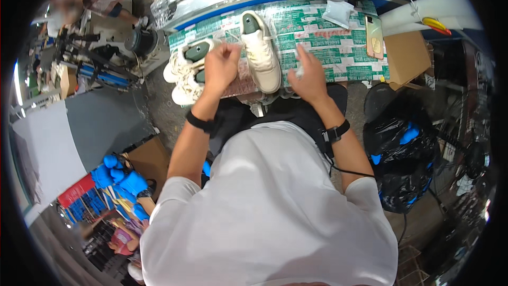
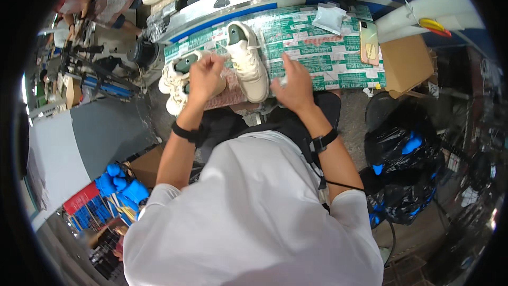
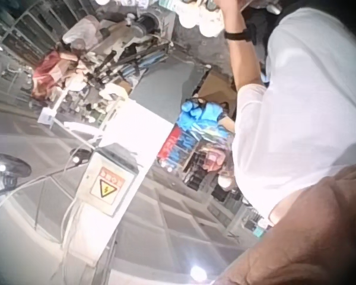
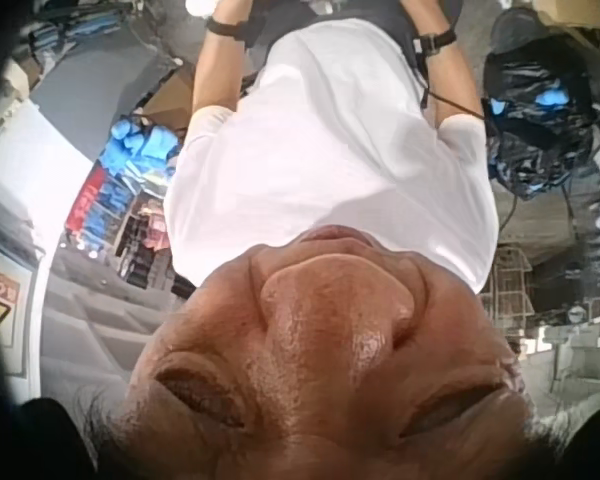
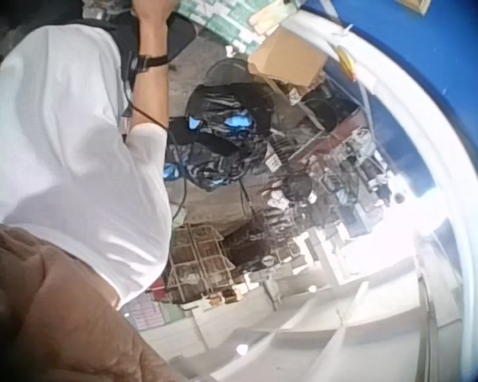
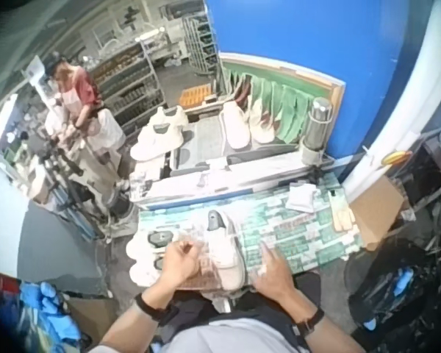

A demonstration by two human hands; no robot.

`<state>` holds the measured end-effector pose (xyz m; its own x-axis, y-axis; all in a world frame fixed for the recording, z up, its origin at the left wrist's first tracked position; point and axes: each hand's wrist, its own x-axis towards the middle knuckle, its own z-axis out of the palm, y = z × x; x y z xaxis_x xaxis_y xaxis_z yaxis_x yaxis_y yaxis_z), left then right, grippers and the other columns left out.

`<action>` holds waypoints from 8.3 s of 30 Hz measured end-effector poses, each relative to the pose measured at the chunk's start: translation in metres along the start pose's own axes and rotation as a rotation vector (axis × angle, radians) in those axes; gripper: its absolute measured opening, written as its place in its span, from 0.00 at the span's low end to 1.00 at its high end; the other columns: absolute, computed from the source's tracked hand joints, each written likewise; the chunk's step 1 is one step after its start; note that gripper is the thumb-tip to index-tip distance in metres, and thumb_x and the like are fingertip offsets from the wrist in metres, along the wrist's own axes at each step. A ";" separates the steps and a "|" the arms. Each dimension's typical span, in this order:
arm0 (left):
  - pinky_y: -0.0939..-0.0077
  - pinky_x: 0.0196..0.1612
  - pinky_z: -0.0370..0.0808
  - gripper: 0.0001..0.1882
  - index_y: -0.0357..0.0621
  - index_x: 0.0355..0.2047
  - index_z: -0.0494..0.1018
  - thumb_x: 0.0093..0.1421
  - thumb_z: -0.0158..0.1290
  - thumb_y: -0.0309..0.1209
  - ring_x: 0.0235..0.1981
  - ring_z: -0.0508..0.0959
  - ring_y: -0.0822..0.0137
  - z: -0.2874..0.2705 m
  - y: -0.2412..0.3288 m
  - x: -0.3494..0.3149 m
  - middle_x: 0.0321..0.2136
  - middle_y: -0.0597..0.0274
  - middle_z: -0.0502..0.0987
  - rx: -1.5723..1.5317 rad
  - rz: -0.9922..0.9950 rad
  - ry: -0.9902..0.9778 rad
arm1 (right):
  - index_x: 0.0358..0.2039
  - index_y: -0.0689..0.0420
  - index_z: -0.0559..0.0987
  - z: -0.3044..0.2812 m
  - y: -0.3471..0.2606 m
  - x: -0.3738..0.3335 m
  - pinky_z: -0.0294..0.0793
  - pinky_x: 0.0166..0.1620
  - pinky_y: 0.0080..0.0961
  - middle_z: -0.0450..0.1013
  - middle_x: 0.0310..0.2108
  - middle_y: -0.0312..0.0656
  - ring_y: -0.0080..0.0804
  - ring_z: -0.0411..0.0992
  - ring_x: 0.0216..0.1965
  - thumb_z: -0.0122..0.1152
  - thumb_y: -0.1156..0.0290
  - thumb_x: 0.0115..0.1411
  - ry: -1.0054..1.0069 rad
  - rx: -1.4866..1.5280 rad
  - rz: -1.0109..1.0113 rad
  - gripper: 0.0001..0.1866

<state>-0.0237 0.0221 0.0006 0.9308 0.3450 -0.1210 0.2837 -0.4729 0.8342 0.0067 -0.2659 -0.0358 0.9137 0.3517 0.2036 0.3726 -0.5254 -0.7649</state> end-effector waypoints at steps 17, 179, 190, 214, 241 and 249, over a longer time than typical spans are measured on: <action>0.54 0.69 0.75 0.25 0.61 0.60 0.86 0.63 0.72 0.46 0.71 0.74 0.48 -0.007 0.025 0.090 0.73 0.49 0.72 0.211 0.420 -0.371 | 0.64 0.68 0.79 0.021 -0.088 0.042 0.77 0.57 0.44 0.79 0.46 0.52 0.52 0.79 0.49 0.67 0.68 0.57 -0.321 0.089 -0.073 0.34; 0.54 0.38 0.80 0.16 0.34 0.38 0.80 0.72 0.61 0.38 0.32 0.86 0.50 -0.010 0.014 0.000 0.31 0.44 0.84 0.067 -0.054 -0.405 | 0.69 0.68 0.73 0.003 -0.042 -0.011 0.76 0.56 0.45 0.77 0.50 0.56 0.53 0.77 0.53 0.66 0.74 0.59 0.024 0.116 0.020 0.37; 0.57 0.69 0.76 0.38 0.42 0.73 0.71 0.66 0.71 0.39 0.64 0.81 0.52 -0.023 0.044 0.060 0.61 0.46 0.82 0.049 0.363 -0.221 | 0.69 0.67 0.73 0.030 -0.084 0.015 0.73 0.54 0.50 0.74 0.47 0.50 0.53 0.74 0.47 0.68 0.69 0.55 -0.123 -0.360 -0.480 0.40; 0.53 0.78 0.64 0.50 0.55 0.76 0.67 0.56 0.76 0.44 0.80 0.59 0.43 0.012 0.031 0.084 0.80 0.41 0.56 0.079 0.340 -0.504 | 0.69 0.67 0.73 0.016 -0.076 0.000 0.73 0.53 0.49 0.74 0.46 0.52 0.53 0.74 0.48 0.68 0.69 0.55 -0.066 -0.243 -0.227 0.40; 0.52 0.76 0.67 0.40 0.53 0.66 0.77 0.52 0.77 0.41 0.76 0.67 0.43 -0.001 0.021 0.037 0.74 0.43 0.68 0.030 0.386 -0.091 | 0.64 0.68 0.78 -0.043 -0.033 -0.016 0.75 0.53 0.49 0.76 0.43 0.53 0.56 0.76 0.47 0.68 0.67 0.56 -0.413 -0.358 -0.011 0.35; 0.54 0.74 0.70 0.39 0.51 0.64 0.78 0.52 0.77 0.42 0.75 0.69 0.44 0.003 0.021 0.045 0.74 0.43 0.69 0.085 0.404 -0.102 | 0.64 0.66 0.78 -0.028 -0.053 0.001 0.76 0.52 0.48 0.76 0.44 0.54 0.55 0.76 0.47 0.68 0.69 0.55 -0.304 -0.259 -0.255 0.34</action>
<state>0.0245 0.0253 0.0118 0.9878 0.0383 0.1510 -0.0950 -0.6201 0.7788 -0.0077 -0.2595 0.0221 0.7132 0.6853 0.1470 0.6424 -0.5552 -0.5283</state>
